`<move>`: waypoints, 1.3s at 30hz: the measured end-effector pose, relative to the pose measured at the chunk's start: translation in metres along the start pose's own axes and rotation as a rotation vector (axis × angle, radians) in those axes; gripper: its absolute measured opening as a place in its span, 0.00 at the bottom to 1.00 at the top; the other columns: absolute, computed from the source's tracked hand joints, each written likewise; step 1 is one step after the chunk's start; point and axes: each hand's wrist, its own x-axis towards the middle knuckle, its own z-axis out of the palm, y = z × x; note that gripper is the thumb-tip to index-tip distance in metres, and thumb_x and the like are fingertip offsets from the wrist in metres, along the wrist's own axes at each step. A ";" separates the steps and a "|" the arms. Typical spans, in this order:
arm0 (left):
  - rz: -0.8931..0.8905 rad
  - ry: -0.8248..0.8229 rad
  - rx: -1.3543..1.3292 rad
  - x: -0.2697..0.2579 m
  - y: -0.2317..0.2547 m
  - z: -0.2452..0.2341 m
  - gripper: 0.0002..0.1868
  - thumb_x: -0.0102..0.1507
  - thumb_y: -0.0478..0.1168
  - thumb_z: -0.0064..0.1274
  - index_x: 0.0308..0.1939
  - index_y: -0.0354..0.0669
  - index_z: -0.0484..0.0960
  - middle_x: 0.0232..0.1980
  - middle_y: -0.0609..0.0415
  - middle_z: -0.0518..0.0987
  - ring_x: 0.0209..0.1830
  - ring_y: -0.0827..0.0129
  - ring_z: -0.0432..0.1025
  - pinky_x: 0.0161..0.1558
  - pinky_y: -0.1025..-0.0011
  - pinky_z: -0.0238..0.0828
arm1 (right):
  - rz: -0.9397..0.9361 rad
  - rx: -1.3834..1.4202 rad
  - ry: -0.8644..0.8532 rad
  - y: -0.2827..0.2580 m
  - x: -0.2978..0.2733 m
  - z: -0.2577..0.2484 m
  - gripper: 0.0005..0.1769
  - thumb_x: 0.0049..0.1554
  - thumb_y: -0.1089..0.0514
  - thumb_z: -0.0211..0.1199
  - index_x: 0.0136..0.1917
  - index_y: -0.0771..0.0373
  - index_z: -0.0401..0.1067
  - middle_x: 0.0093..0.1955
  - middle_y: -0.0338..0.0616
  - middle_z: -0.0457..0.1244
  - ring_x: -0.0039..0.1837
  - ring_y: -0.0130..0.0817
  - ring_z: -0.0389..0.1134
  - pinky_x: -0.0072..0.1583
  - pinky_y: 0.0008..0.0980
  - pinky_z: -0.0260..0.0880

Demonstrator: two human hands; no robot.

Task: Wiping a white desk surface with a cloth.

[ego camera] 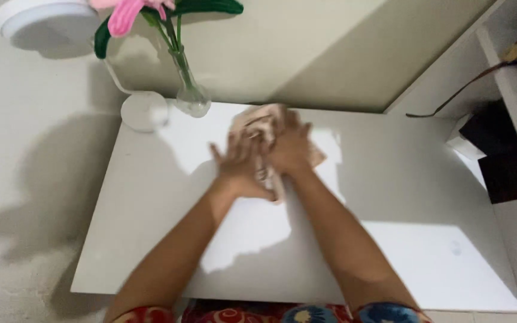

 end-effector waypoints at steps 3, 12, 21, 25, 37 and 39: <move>0.158 -0.035 0.043 -0.001 0.048 0.003 0.77 0.43 0.79 0.62 0.81 0.46 0.39 0.86 0.43 0.26 0.85 0.40 0.19 0.66 0.17 0.17 | 0.095 0.195 0.103 0.043 -0.045 -0.027 0.42 0.61 0.30 0.42 0.81 0.50 0.51 0.87 0.45 0.37 0.86 0.47 0.34 0.78 0.69 0.31; 0.146 -0.254 -0.013 -0.091 -0.017 0.036 0.84 0.40 0.79 0.63 0.83 0.49 0.28 0.84 0.45 0.21 0.83 0.49 0.14 0.66 0.19 0.11 | -0.287 0.024 -0.057 -0.023 -0.118 0.017 0.45 0.61 0.33 0.41 0.81 0.63 0.46 0.85 0.62 0.30 0.84 0.58 0.25 0.76 0.65 0.24; 0.154 0.051 0.021 -0.001 0.041 -0.008 0.71 0.46 0.82 0.55 0.82 0.52 0.42 0.86 0.42 0.27 0.84 0.42 0.18 0.67 0.20 0.11 | 0.125 0.032 -0.079 0.027 -0.049 -0.064 0.44 0.57 0.25 0.36 0.81 0.40 0.50 0.86 0.39 0.37 0.85 0.48 0.34 0.75 0.66 0.42; 0.356 0.099 -0.004 -0.036 0.053 0.050 0.77 0.49 0.81 0.55 0.82 0.41 0.32 0.84 0.37 0.25 0.82 0.41 0.17 0.66 0.24 0.06 | 0.087 0.075 0.044 0.065 -0.127 -0.014 0.42 0.61 0.24 0.35 0.80 0.46 0.51 0.87 0.50 0.33 0.85 0.54 0.29 0.75 0.70 0.30; -0.028 0.478 -0.030 0.024 -0.034 0.031 0.35 0.70 0.57 0.40 0.74 0.37 0.62 0.81 0.36 0.57 0.84 0.42 0.47 0.81 0.40 0.34 | -0.134 0.087 -0.041 -0.015 -0.025 0.008 0.48 0.62 0.27 0.34 0.84 0.57 0.37 0.87 0.55 0.28 0.86 0.55 0.26 0.78 0.65 0.27; 0.063 0.567 -0.003 0.051 -0.008 0.053 0.34 0.69 0.54 0.41 0.73 0.34 0.62 0.81 0.33 0.56 0.83 0.40 0.46 0.81 0.45 0.34 | -0.131 0.040 0.048 0.018 -0.036 0.029 0.46 0.62 0.30 0.35 0.84 0.57 0.39 0.87 0.58 0.28 0.86 0.58 0.26 0.78 0.65 0.27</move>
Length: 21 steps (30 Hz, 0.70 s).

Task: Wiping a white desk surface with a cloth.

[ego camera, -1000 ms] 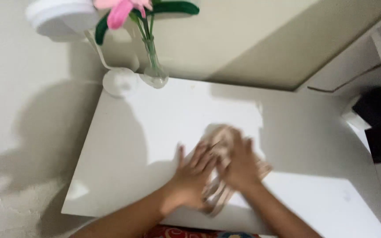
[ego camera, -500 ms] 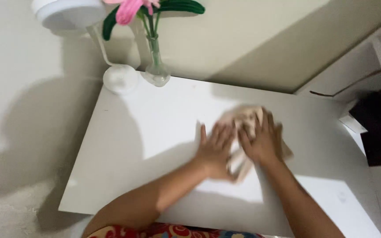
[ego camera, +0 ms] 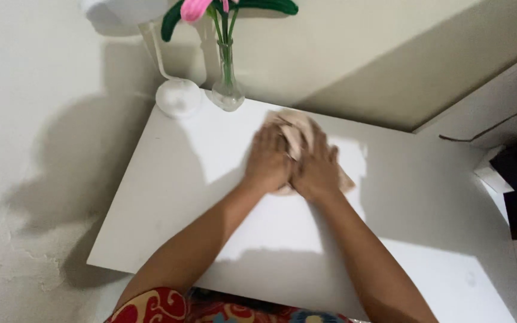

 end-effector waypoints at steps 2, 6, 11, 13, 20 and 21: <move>0.126 0.036 -0.131 -0.031 0.016 0.014 0.38 0.68 0.55 0.39 0.73 0.30 0.56 0.81 0.31 0.51 0.82 0.37 0.42 0.77 0.46 0.31 | -0.009 0.013 -0.011 0.006 -0.060 -0.012 0.47 0.62 0.28 0.35 0.84 0.57 0.37 0.87 0.60 0.26 0.85 0.60 0.26 0.77 0.65 0.26; 0.372 0.075 -0.060 -0.104 0.011 -0.026 0.40 0.72 0.55 0.35 0.77 0.25 0.46 0.82 0.28 0.42 0.83 0.38 0.34 0.78 0.50 0.24 | -0.060 -0.068 -0.195 -0.022 -0.126 -0.042 0.48 0.61 0.25 0.35 0.85 0.51 0.36 0.87 0.54 0.26 0.85 0.61 0.24 0.78 0.63 0.25; 0.114 -0.047 -0.069 -0.058 -0.057 -0.017 0.49 0.67 0.64 0.41 0.79 0.30 0.51 0.82 0.32 0.46 0.84 0.42 0.36 0.79 0.50 0.24 | -0.170 0.069 -0.057 -0.035 -0.042 -0.012 0.49 0.61 0.24 0.37 0.83 0.58 0.43 0.86 0.62 0.29 0.85 0.61 0.27 0.78 0.64 0.27; 0.024 0.151 0.024 -0.035 -0.067 0.020 0.42 0.72 0.60 0.39 0.79 0.29 0.57 0.82 0.34 0.52 0.84 0.42 0.40 0.80 0.49 0.27 | -0.094 0.079 0.008 -0.031 -0.014 -0.020 0.49 0.60 0.25 0.36 0.83 0.57 0.47 0.87 0.59 0.31 0.86 0.59 0.29 0.79 0.62 0.29; 0.294 0.059 -0.201 -0.113 -0.003 -0.010 0.43 0.68 0.62 0.44 0.75 0.33 0.59 0.80 0.33 0.54 0.83 0.42 0.44 0.81 0.49 0.32 | -0.244 0.047 0.024 0.000 -0.111 -0.027 0.51 0.60 0.22 0.41 0.82 0.60 0.47 0.85 0.62 0.31 0.84 0.60 0.28 0.77 0.62 0.27; 0.432 0.118 -0.030 -0.135 -0.002 0.007 0.37 0.70 0.58 0.47 0.73 0.35 0.61 0.81 0.34 0.56 0.85 0.42 0.46 0.83 0.49 0.35 | -0.374 0.064 -0.008 -0.003 -0.134 -0.030 0.53 0.59 0.20 0.42 0.82 0.60 0.47 0.84 0.63 0.30 0.83 0.59 0.28 0.76 0.62 0.27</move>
